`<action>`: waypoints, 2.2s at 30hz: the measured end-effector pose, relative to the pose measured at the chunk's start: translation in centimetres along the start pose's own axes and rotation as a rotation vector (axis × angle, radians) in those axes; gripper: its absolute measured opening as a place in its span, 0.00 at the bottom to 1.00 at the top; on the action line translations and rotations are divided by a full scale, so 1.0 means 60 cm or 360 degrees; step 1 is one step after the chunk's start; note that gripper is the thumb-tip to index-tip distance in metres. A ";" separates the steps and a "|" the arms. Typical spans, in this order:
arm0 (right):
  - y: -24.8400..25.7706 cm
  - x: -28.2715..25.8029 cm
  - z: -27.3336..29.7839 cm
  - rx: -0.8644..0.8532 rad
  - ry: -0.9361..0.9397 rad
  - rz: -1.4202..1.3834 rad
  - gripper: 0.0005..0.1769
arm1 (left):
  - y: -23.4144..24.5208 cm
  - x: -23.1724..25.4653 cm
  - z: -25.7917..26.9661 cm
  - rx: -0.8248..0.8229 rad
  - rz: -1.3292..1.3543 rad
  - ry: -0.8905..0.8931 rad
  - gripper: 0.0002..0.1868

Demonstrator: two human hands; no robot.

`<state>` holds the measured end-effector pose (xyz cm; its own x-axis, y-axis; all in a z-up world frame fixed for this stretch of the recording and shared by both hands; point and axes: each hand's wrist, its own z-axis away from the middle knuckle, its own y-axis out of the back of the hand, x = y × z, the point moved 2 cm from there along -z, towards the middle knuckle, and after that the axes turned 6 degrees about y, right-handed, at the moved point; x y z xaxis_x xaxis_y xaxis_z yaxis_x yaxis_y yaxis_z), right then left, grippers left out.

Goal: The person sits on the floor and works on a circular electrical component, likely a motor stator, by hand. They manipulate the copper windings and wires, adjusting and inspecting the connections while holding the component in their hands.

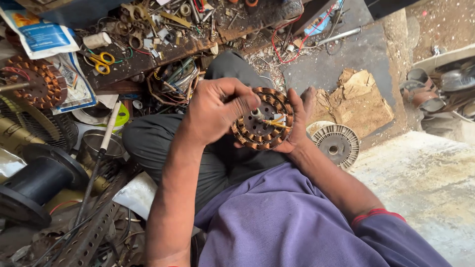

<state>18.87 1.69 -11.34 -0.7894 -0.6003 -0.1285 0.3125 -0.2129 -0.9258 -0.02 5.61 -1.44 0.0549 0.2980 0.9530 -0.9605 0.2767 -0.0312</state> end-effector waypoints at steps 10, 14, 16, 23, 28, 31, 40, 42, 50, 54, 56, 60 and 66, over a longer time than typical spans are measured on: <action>0.045 -0.005 -0.003 0.0058 0.0047 -0.0218 0.37 | -0.043 -0.056 -0.023 -0.0238 0.0990 0.0298 0.14; 0.033 -0.009 -0.002 -0.0082 0.0010 -0.0211 0.39 | -0.043 -0.044 -0.021 -0.0220 0.0844 0.0269 0.15; 0.025 -0.005 -0.003 -0.0072 0.0013 -0.0259 0.38 | -0.037 -0.035 -0.007 -0.0187 0.0635 0.0173 0.16; 0.001 -0.008 -0.011 -0.0066 0.0150 -0.0230 0.41 | -0.064 -0.017 0.034 0.0047 0.0479 -0.0177 0.20; -0.008 -0.001 0.004 -0.0418 0.0134 -0.0089 0.50 | -0.081 -0.007 0.062 0.0370 -0.0277 -0.0711 0.13; -0.008 -0.025 0.012 -0.0171 0.0388 0.0263 0.44 | -0.080 0.006 0.072 0.0419 -0.0348 -0.0856 0.13; -0.045 -0.057 0.058 -0.0247 0.1076 0.2016 0.12 | -0.073 -0.010 0.031 0.0513 -0.0451 -0.0751 0.12; -0.045 -0.049 0.046 0.0002 0.1079 0.2007 0.11 | -0.071 -0.011 0.033 0.0485 -0.0558 -0.0839 0.14; -0.054 -0.068 0.025 0.0064 0.0949 0.1946 0.08 | -0.055 0.002 0.036 0.0377 -0.0456 -0.0695 0.14; -0.050 -0.068 0.024 -0.0066 0.0794 0.1640 0.10 | -0.046 -0.009 0.039 0.0450 -0.0528 -0.0732 0.07; -0.047 -0.066 0.021 -0.0121 0.0716 0.1362 0.09 | -0.045 -0.016 0.036 0.0428 -0.0443 -0.0663 0.05; -0.043 -0.065 0.015 -0.0128 0.0608 0.1083 0.09 | -0.043 -0.024 0.033 0.0365 -0.0249 -0.0512 0.04; -0.046 -0.070 0.022 -0.0118 0.0632 0.1223 0.08 | -0.044 -0.021 0.030 0.0340 -0.0390 -0.0615 0.08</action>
<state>22.03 3.79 -7.76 -0.5039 -0.2404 -0.8297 0.8107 0.2001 -0.5503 1.96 2.89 -2.01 0.2195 -0.1235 0.9678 -0.9686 0.0911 0.2313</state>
